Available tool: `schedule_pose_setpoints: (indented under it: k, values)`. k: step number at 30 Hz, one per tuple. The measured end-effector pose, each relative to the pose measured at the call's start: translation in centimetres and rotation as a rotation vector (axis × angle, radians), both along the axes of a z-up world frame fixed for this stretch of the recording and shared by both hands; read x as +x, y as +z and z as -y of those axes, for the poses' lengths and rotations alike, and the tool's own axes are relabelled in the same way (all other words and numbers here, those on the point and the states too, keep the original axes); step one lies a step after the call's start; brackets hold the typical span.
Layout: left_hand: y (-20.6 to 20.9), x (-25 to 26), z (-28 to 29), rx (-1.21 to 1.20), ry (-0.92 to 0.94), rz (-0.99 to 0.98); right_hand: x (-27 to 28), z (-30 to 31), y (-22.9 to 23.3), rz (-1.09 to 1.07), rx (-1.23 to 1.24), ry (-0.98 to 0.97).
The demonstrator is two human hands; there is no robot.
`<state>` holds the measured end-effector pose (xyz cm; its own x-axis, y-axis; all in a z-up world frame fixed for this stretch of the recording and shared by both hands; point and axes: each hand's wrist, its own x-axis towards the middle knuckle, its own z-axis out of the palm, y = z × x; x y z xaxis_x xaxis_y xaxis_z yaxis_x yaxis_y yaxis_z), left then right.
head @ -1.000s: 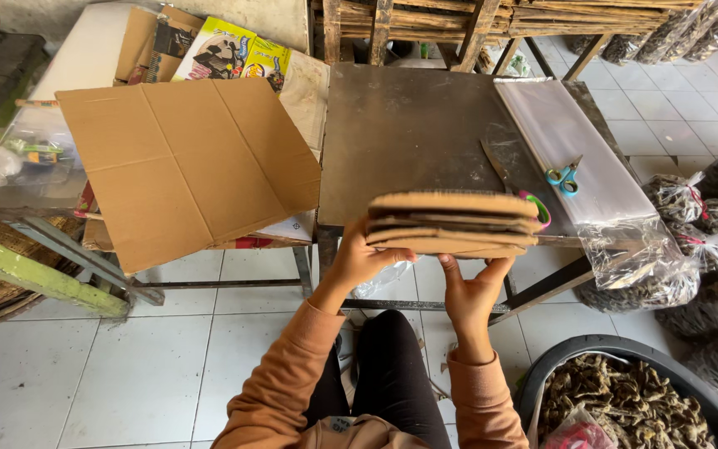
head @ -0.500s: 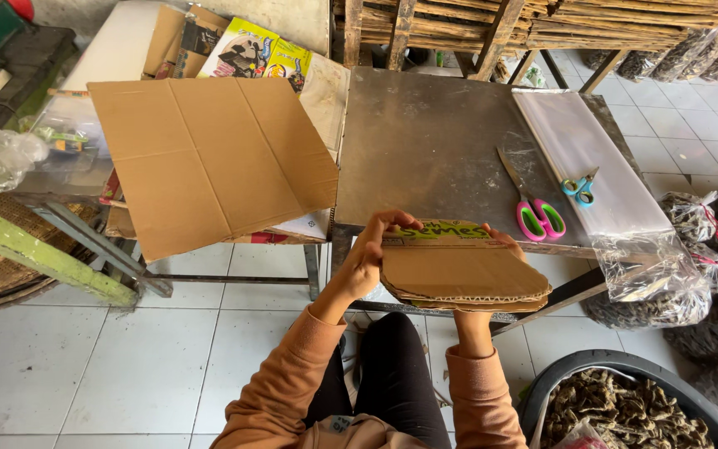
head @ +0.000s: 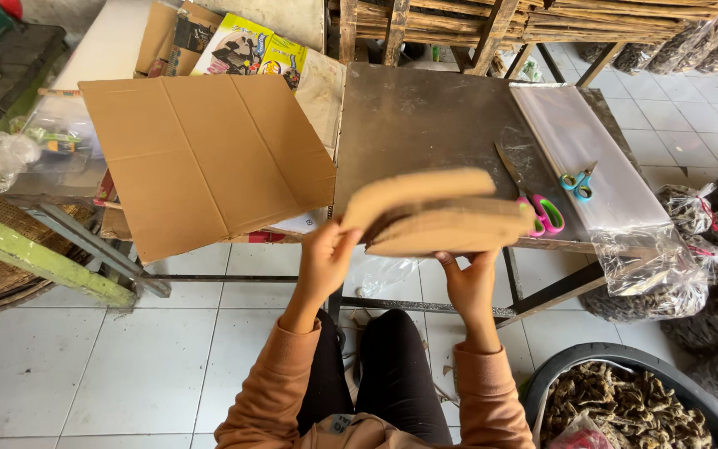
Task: The person uses pink-handled scissors to cut a rectangular piece of cardboard into a rounded shape. They rotate the cardboard while cutting and then place the finished piece on a table. Finally, they place the cut cardboard into a clear plastic bag.
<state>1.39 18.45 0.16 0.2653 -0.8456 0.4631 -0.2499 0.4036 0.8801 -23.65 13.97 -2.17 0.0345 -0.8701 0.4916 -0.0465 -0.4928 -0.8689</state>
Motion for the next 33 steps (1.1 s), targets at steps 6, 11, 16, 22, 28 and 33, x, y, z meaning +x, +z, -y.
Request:
schedule_pose_setpoints:
  k: [6,11,16,22,28,33]
  values:
    - [-1.0,2.5,1.0,-0.206,0.372,-0.502,-2.1,5.1,1.8,0.165,0.208,0.057]
    - [-0.6,4.8,0.5,-0.287,0.499,-0.479,-5.8,10.6,5.5,-0.535,0.252,-0.277]
    - [0.6,0.8,2.5,-0.183,0.191,-0.554,-2.7,7.7,6.6,-0.757,-0.548,-0.556]
    - [1.9,-1.4,3.5,-0.24,0.193,-0.14,-0.4,8.2,2.7,0.126,0.218,0.124]
    - [-1.6,21.1,-2.6,0.421,1.573,0.436,-7.8,13.5,2.6,-0.865,-0.206,-0.504]
    - [-4.2,28.4,-2.9,0.432,0.884,-0.083,-1.6,7.3,6.0,-1.029,-0.517,-0.703]
